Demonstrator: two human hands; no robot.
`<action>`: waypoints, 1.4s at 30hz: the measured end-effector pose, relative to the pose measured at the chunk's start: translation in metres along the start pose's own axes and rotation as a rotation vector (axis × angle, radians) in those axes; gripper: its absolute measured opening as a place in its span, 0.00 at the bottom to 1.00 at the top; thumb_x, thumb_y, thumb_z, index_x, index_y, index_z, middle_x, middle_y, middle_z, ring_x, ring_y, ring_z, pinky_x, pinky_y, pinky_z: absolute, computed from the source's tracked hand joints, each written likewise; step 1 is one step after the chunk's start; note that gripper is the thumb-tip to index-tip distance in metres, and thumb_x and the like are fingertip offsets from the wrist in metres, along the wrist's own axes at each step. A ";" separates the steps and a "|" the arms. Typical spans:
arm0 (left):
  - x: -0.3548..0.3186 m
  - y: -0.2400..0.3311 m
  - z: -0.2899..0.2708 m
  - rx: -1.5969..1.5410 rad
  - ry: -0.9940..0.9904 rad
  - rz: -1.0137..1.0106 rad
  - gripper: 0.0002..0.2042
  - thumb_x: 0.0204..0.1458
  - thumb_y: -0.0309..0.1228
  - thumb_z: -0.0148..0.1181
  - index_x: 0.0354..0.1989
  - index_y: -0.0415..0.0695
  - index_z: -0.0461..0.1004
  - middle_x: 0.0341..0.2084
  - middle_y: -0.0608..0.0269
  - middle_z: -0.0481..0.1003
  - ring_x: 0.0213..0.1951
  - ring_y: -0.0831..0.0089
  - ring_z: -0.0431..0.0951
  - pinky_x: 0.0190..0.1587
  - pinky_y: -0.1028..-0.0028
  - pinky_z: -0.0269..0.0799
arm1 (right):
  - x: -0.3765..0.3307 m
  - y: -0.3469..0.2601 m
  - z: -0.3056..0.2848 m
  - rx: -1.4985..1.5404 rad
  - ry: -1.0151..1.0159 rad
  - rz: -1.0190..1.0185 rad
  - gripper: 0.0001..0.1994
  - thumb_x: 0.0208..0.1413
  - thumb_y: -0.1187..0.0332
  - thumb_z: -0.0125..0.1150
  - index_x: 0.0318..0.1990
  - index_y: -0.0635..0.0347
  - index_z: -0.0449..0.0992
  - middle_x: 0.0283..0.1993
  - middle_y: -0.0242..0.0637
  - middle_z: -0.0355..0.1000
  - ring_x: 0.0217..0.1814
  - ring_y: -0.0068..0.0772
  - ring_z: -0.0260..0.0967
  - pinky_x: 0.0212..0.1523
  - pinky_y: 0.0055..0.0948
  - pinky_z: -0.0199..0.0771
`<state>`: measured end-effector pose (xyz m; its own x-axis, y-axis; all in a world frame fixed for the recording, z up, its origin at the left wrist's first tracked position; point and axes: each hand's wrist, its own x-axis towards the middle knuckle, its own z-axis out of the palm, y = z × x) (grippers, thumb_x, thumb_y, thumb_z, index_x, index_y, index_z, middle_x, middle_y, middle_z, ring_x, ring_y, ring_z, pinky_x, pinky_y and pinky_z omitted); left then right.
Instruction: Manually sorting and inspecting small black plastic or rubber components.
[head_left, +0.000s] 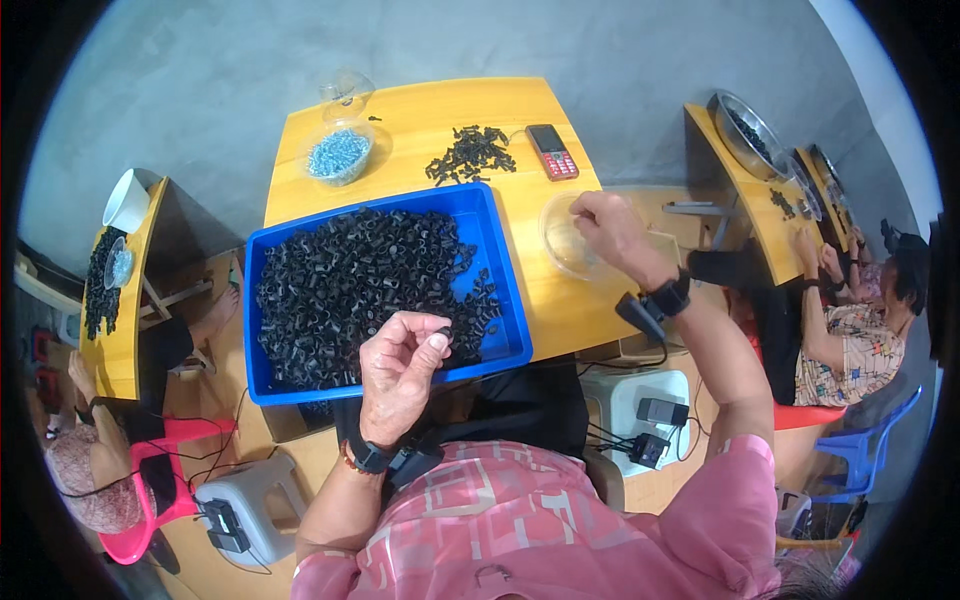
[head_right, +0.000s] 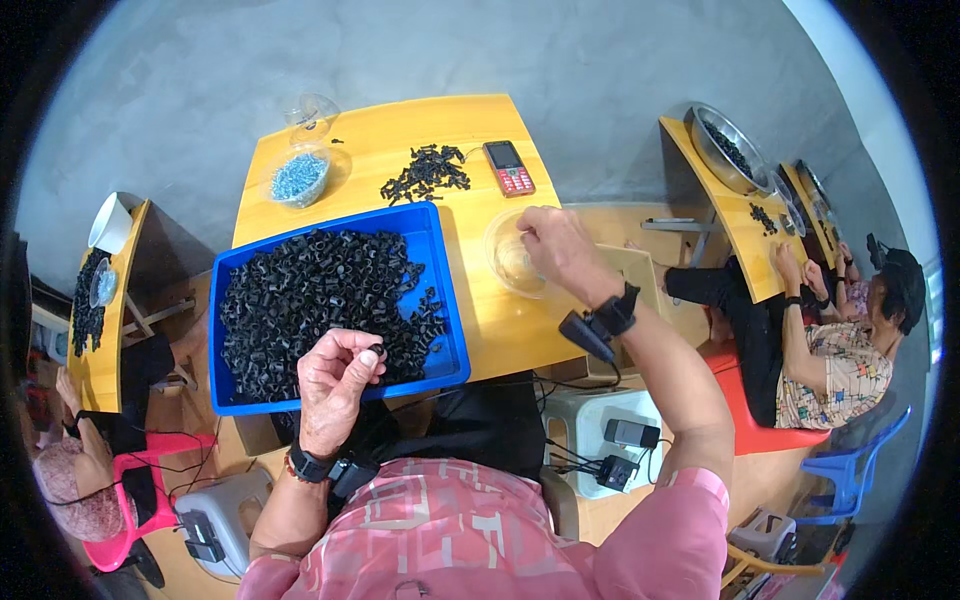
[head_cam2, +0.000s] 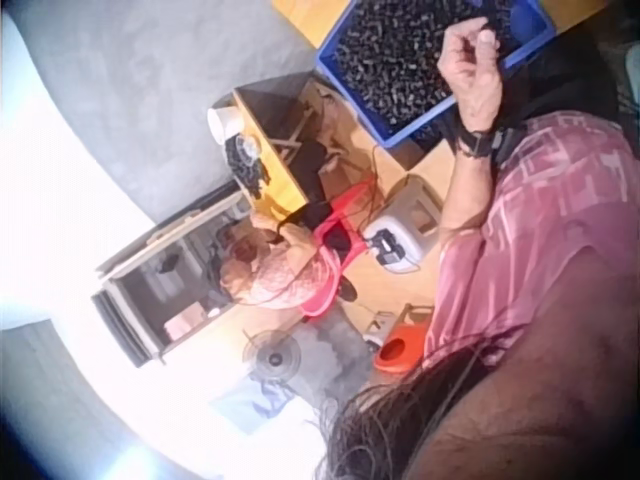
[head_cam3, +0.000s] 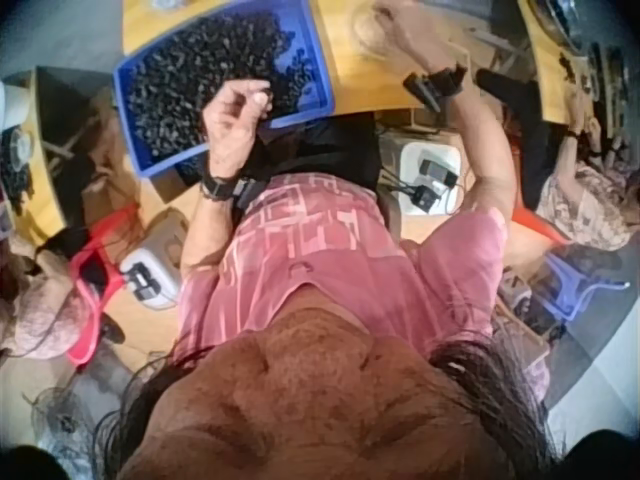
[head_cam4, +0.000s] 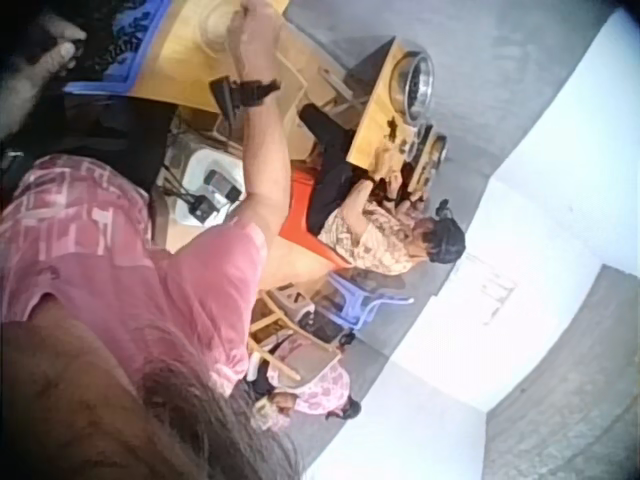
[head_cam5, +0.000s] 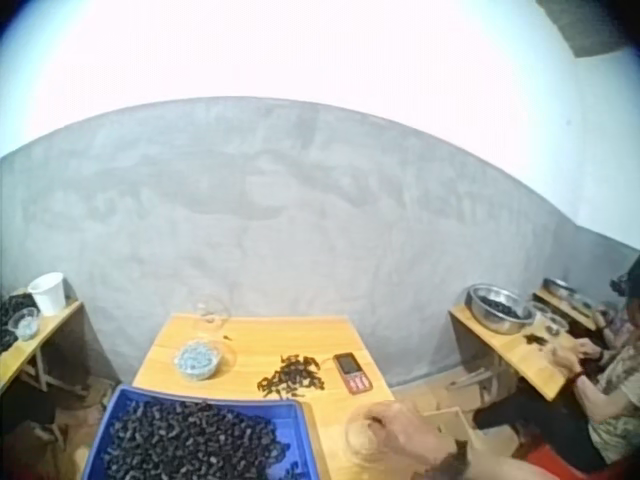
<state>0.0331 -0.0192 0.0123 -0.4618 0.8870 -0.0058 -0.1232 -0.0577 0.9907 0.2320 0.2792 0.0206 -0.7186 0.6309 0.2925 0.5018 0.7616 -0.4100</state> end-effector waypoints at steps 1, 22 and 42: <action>0.000 -0.002 0.000 0.030 -0.017 0.020 0.09 0.62 0.27 0.63 0.48 0.39 0.75 0.35 0.65 0.79 0.35 0.80 0.78 0.39 0.79 0.75 | 0.003 0.004 -0.002 0.001 -0.002 -0.003 0.07 0.54 0.74 0.59 0.38 0.65 0.80 0.39 0.54 0.79 0.42 0.58 0.77 0.45 0.46 0.78; 0.003 -0.003 -0.002 0.030 -0.006 0.038 0.09 0.63 0.27 0.62 0.48 0.38 0.74 0.36 0.64 0.79 0.36 0.80 0.77 0.41 0.78 0.75 | 0.005 -0.036 -0.003 0.448 -0.163 0.126 0.06 0.57 0.75 0.63 0.39 0.66 0.82 0.36 0.40 0.82 0.37 0.31 0.80 0.35 0.31 0.77; 0.003 -0.010 -0.005 0.030 -0.014 0.038 0.08 0.63 0.25 0.61 0.48 0.37 0.75 0.36 0.66 0.78 0.36 0.81 0.76 0.41 0.79 0.74 | -0.030 -0.111 0.021 1.247 -0.194 0.010 0.06 0.62 0.79 0.62 0.44 0.65 0.80 0.43 0.38 0.80 0.38 0.23 0.79 0.37 0.23 0.80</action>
<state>0.0287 -0.0187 0.0020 -0.4536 0.8906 0.0331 -0.0799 -0.0776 0.9938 0.1874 0.1727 0.0397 -0.8293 0.5230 0.1969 -0.2109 0.0334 -0.9769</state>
